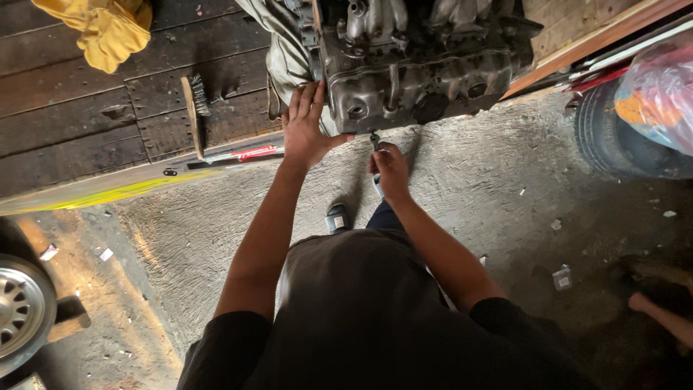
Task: The person uses a ratchet wrench to repeatedly tighten a bolt on a car engine block resting on a wooden workbench. The hands remain in frame throughout, applying torque to the fastener in a continuous repetitive motion.
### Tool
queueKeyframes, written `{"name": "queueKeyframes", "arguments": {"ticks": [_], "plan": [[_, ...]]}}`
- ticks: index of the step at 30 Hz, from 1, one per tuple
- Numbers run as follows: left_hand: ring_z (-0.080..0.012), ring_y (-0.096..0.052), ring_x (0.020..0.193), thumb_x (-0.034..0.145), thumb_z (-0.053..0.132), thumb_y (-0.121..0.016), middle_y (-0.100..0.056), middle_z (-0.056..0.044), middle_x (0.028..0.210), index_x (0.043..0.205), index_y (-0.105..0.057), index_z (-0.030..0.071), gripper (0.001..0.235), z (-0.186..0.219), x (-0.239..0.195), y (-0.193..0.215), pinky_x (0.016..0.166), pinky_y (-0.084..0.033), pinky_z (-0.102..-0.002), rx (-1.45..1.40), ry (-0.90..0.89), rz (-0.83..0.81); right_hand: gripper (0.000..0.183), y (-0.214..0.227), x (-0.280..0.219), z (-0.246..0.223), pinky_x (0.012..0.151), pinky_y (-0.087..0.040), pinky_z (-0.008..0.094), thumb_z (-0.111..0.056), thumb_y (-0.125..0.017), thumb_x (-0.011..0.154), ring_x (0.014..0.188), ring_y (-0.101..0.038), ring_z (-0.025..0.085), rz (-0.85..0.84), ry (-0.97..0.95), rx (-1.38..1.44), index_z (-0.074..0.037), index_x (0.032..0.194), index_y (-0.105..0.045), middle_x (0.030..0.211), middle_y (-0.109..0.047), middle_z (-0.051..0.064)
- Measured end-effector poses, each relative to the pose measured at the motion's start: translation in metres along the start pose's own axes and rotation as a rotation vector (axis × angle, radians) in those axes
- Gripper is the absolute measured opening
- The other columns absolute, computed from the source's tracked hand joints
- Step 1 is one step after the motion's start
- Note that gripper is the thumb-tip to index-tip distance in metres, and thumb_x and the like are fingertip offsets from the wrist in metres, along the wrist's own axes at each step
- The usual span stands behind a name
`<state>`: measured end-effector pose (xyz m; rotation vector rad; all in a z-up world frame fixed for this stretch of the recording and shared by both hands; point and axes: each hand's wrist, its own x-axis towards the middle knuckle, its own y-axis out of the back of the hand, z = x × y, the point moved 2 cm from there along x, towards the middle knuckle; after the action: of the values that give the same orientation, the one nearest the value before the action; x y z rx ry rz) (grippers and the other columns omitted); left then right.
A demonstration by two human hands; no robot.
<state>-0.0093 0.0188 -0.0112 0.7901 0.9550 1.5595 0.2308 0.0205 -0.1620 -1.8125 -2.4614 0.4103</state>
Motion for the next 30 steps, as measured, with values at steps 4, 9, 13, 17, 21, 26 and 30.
{"name": "queueKeyframes", "arguments": {"ticks": [4,9,13,17,21,26,30], "plan": [[-0.0327,-0.021,0.155,0.062,0.077,-0.087,-0.027,-0.006,0.167,0.165,-0.018,0.019,0.136,0.0,0.001,0.0,0.12,-0.026,-0.066,0.002,0.005,-0.012,0.019,0.019,0.008,-0.028,0.058,-0.056,0.03,-0.013,-0.062,0.104,0.068,-0.066,0.013,0.04,0.06,-0.515,-0.006,0.121,-0.067,0.086,-0.071,0.006],[-0.0321,-0.02,0.155,0.062,0.076,-0.088,-0.026,-0.006,0.167,0.165,-0.017,0.021,0.137,-0.001,0.002,-0.002,0.118,-0.027,-0.067,-0.003,0.015,-0.034,0.014,0.021,0.016,-0.117,0.056,-0.055,0.031,-0.013,-0.071,0.099,0.069,-0.069,0.018,-0.091,0.592,-1.282,-0.011,0.112,-0.076,0.087,-0.074,0.009],[-0.03,-0.021,0.154,0.059,0.078,-0.087,-0.026,-0.005,0.167,0.165,-0.017,0.021,0.139,-0.002,0.003,-0.005,0.118,-0.028,-0.065,0.016,0.007,-0.034,0.022,0.004,0.012,-0.173,0.06,-0.056,0.035,-0.009,-0.069,0.092,0.075,-0.072,0.021,-0.259,0.777,-1.601,-0.014,0.112,-0.076,0.088,-0.075,0.007],[-0.0271,-0.021,0.154,0.059,0.08,-0.086,-0.026,-0.004,0.167,0.165,-0.018,0.02,0.138,-0.001,0.004,-0.005,0.117,-0.03,-0.065,0.01,0.011,-0.043,0.028,-0.018,0.015,-0.196,0.061,-0.056,0.039,-0.01,-0.07,0.082,0.072,-0.072,0.023,-0.396,0.68,-1.819,-0.014,0.109,-0.076,0.08,-0.073,0.006],[-0.0268,-0.021,0.153,0.058,0.08,-0.086,-0.027,-0.004,0.165,0.164,-0.019,0.02,0.139,-0.002,0.003,-0.003,0.115,-0.029,-0.066,-0.001,0.007,-0.037,0.017,-0.014,0.025,-0.205,0.057,-0.052,0.038,-0.016,-0.067,0.096,0.065,-0.068,0.022,-0.409,0.43,-1.579,-0.014,0.111,-0.074,0.081,-0.073,0.008],[-0.0283,-0.023,0.154,0.06,0.077,-0.087,-0.031,-0.004,0.165,0.164,-0.022,0.019,0.136,-0.002,-0.001,-0.001,0.115,-0.031,-0.065,-0.048,-0.033,0.018,0.015,0.015,0.015,-0.172,0.049,-0.047,0.03,-0.022,-0.059,0.105,0.061,-0.063,0.015,-0.105,-0.099,-0.96,-0.011,0.113,-0.064,0.087,-0.072,0.004],[-0.0289,-0.024,0.154,0.06,0.075,-0.089,-0.032,-0.004,0.165,0.164,-0.022,0.019,0.135,-0.003,-0.001,-0.002,0.115,-0.03,-0.064,-0.065,-0.039,0.033,0.009,0.021,-0.008,-0.115,0.048,-0.046,0.028,-0.015,-0.055,0.107,0.057,-0.058,0.014,-0.011,-0.287,-0.386,-0.01,0.111,-0.06,0.076,-0.065,0.005]]}}
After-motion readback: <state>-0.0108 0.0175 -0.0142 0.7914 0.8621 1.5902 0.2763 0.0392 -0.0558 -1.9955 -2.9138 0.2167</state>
